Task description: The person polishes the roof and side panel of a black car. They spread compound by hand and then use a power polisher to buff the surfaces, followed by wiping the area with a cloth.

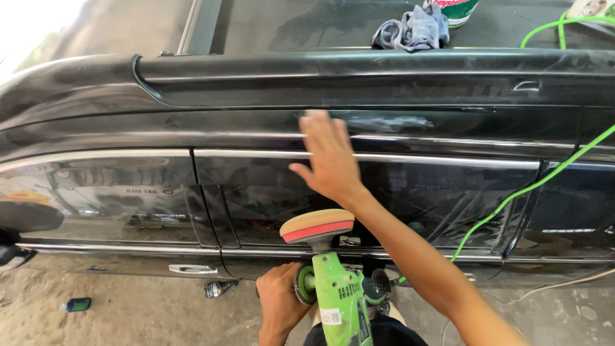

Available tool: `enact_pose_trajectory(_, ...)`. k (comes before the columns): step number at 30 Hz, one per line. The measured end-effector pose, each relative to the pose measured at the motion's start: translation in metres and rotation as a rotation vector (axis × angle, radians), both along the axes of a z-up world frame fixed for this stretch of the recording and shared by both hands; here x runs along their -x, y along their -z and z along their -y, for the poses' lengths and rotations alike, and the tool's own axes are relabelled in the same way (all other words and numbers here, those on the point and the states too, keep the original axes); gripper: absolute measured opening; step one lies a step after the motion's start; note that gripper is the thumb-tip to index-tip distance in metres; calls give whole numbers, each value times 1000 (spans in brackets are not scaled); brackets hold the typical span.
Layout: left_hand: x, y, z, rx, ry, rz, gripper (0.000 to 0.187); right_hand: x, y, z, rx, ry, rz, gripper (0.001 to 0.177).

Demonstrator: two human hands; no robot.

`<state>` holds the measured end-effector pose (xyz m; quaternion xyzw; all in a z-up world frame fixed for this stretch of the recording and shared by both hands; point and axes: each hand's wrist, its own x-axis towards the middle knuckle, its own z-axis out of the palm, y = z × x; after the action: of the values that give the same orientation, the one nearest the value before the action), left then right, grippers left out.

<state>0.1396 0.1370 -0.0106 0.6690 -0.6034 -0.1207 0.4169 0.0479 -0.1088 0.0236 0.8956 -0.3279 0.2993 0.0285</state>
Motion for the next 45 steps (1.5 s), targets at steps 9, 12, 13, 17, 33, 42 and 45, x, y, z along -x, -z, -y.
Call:
enact_pose_trajectory(9,-4,-16,4,58,76,5,25,-32,10,-3,153,-67,55,93)
enact_pose_trajectory(12,-5,-21,10,77,101,-23,23,-30,5,1,193,-109,-57,88)
enact_pose_trajectory(13,-5,-22,10,82,103,-34,21,-23,5,-2,147,-47,-11,89)
enact_pose_trajectory(17,-12,-21,14,47,105,-18,25,-8,7,-18,90,116,158,92)
enact_pose_trajectory(33,-21,-31,40,56,141,-25,25,-13,-5,-7,166,-66,-41,86)
enact_pose_trajectory(42,-25,-34,44,62,135,-62,18,22,5,-13,204,311,209,98)
enact_pose_trajectory(45,-24,-34,51,47,145,-41,20,16,3,2,120,107,89,89)
